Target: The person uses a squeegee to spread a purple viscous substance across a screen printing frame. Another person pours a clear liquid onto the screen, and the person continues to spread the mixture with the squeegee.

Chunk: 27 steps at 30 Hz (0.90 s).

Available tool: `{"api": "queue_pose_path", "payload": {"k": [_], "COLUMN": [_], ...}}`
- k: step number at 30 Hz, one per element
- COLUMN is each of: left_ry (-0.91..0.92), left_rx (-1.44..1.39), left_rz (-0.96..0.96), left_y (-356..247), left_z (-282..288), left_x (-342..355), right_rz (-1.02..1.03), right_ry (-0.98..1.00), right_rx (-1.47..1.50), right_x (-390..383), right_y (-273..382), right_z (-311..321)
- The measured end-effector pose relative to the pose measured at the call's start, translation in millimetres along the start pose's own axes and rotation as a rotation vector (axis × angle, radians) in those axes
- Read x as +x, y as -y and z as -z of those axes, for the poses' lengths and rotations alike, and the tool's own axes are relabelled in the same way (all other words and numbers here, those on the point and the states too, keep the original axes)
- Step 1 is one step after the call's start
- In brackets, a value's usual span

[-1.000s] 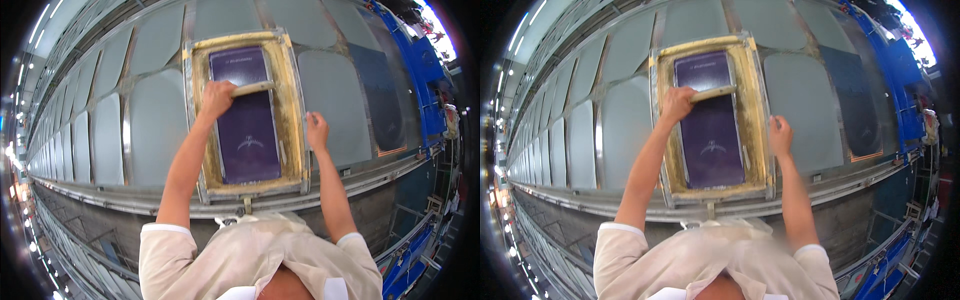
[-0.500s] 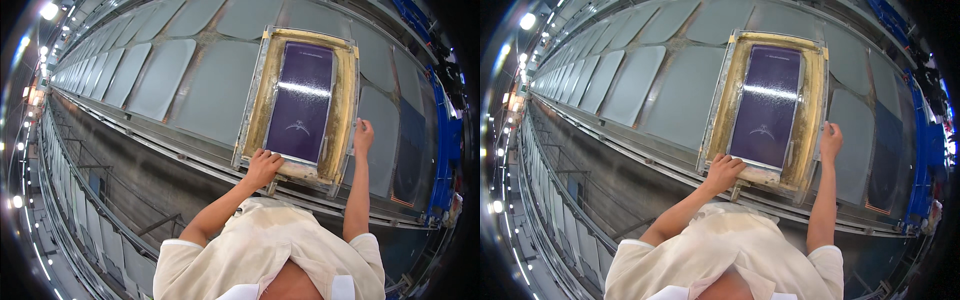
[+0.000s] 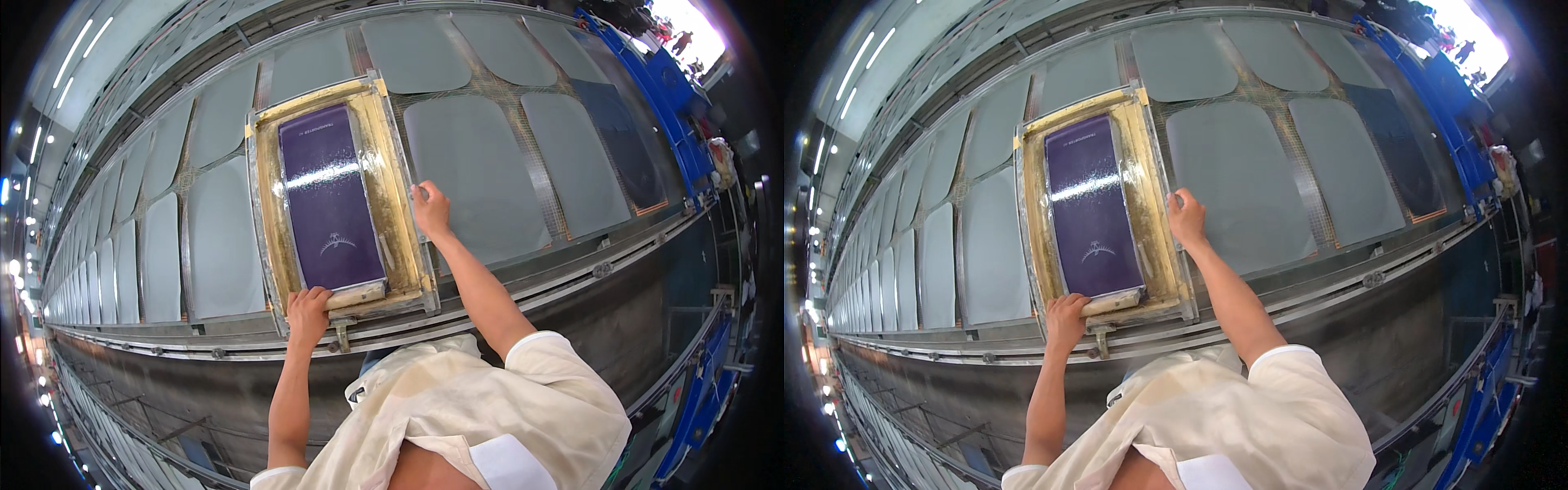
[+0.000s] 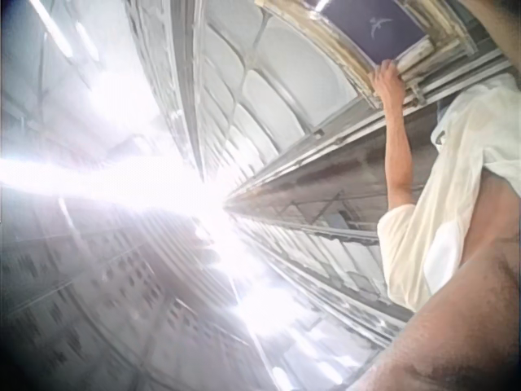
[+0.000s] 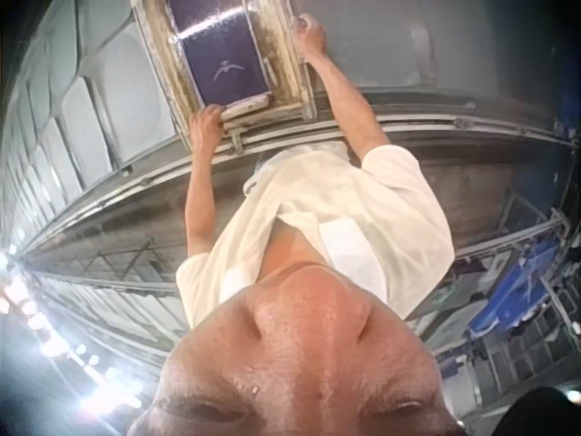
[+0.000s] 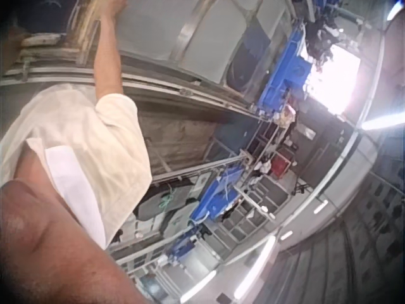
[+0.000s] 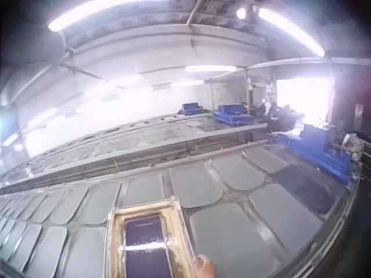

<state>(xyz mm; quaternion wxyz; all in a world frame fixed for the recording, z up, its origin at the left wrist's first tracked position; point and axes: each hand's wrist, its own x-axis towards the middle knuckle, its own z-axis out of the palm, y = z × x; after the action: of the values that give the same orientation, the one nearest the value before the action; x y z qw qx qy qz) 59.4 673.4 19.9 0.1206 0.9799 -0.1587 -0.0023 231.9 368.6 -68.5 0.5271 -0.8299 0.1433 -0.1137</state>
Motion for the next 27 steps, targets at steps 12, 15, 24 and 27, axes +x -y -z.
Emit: {"api": "queue_pose_path", "payload": {"k": [12,15,24,27], "left_ry": [0.09,0.058,0.142,0.13], "left_rx": [-0.108,-0.134,-0.123,-0.026], "left_rz": [-0.527,-0.727,-0.788,-0.795], "left_y": [108,128,133,143], "left_z": [26,3,-40,-13], "left_x": [227,319,440,405], "right_rz": [0.069,-0.209,-0.153,0.092], "right_ry": [-0.083,0.157,0.255,0.357], "right_rx": [-0.195,-0.381,-0.287,-0.215], "right_x": [5,4,83,125], "right_y": [-22,22,61,81], "right_z": [-20,-8,6,-7]}}
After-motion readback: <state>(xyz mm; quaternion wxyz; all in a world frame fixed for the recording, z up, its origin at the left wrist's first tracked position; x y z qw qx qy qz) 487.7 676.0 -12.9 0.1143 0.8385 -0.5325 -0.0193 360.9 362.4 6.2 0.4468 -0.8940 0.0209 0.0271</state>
